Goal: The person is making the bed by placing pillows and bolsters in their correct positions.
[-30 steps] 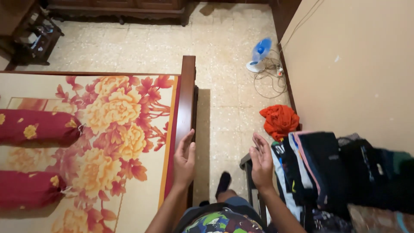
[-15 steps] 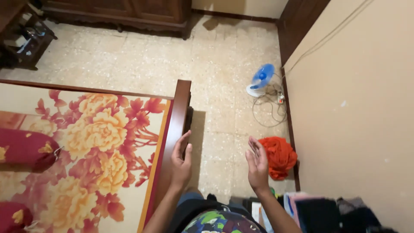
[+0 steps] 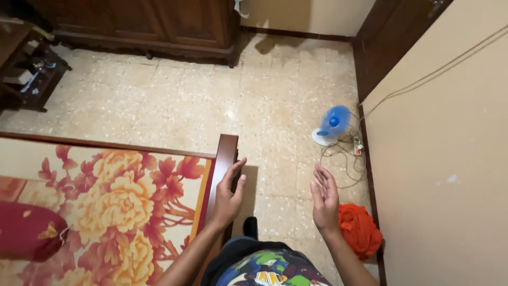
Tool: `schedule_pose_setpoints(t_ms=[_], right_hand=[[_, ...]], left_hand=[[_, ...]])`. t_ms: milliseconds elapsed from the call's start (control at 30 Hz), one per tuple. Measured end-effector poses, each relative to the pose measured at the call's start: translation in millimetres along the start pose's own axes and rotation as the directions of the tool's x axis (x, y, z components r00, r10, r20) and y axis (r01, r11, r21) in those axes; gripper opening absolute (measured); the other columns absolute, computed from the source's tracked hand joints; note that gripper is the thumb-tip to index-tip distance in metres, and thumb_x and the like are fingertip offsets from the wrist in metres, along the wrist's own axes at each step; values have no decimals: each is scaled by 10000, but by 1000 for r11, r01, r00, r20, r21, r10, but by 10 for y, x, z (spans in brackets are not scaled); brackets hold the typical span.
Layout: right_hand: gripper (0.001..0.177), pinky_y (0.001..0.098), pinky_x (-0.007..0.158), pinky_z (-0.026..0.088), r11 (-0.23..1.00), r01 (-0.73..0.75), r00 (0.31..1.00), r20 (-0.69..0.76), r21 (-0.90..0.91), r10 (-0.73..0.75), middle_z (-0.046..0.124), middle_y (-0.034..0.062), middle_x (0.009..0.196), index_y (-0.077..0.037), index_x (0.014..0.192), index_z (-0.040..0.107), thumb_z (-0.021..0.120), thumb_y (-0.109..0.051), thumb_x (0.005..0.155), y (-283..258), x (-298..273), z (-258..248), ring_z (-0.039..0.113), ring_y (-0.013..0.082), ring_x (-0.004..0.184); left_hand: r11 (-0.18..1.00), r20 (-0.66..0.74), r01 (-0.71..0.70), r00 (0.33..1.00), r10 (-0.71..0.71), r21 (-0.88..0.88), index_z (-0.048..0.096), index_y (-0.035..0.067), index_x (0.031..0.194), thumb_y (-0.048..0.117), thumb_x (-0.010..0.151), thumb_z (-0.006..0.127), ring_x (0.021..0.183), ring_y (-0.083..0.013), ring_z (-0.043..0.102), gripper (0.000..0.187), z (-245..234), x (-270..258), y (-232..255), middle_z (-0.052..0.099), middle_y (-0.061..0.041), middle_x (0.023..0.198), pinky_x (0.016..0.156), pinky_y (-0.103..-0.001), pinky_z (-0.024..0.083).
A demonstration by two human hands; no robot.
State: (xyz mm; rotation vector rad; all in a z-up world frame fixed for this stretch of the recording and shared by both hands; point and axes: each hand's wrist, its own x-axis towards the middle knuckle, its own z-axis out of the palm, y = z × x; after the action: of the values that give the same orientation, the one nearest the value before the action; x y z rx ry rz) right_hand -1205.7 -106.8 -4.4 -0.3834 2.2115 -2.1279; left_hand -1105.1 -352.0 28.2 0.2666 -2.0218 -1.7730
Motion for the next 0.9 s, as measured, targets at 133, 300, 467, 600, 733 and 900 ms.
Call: schedule_pose_setpoints(t_ms=[133,300,467,600,733,900], right_hand=[[478,387,1188,365,999,-1,1000,-25,33,2,490,176,1546,10,1463,443,518,-47,995,84,649,167,484,278,1436],[467,390,1194,371,996,29,999,-27,79,-27,489,182,1550,21,1469,440,510,-51,1013,239,1525,327,486,282,1436],[485,393,1192,372,996,13,999,42,84,-17,493,173,1545,8,1480,437,525,-60,1008,388,2416,394,483,283,1436],[481,392,1182,377,997,-27,992,123,75,18,502,152,1543,-13,1477,450,530,-77,1007,474,3133,375,492,279,1436],[481,395,1178,383,996,-34,982,188,77,19,501,149,1547,-18,1473,448,533,-86,1004,498,3790,349,486,275,1441],[480,395,1178,380,998,-24,972,236,52,11,508,156,1547,-17,1474,455,536,-90,1006,563,4560,409,491,277,1432]], left_hand=[[998,-34,12,999,-14,-54,552,-23,1414,51,1024,536,1389,-248,569,398,110,702,-295,625,-168,1449,1173,-367,429],[990,-80,71,994,-81,-123,544,-16,1420,50,1009,529,1412,-255,536,417,431,1450,-581,604,-160,1463,1180,-379,403],[995,-112,71,991,-78,-63,565,-9,1407,84,1015,543,1400,-256,548,403,744,2205,-761,622,-163,1447,1174,-381,406],[994,-196,103,975,-107,-28,586,21,1401,99,1013,544,1367,-248,578,398,1007,2821,-793,641,-145,1428,1159,-375,426],[992,-246,120,962,-123,-30,593,28,1402,98,1005,553,1364,-248,586,405,1226,3352,-800,655,-141,1419,1154,-377,426],[994,-274,107,956,-106,-14,570,23,1415,100,1022,543,1390,-249,560,402,1395,3969,-971,624,-147,1454,1163,-379,415]])
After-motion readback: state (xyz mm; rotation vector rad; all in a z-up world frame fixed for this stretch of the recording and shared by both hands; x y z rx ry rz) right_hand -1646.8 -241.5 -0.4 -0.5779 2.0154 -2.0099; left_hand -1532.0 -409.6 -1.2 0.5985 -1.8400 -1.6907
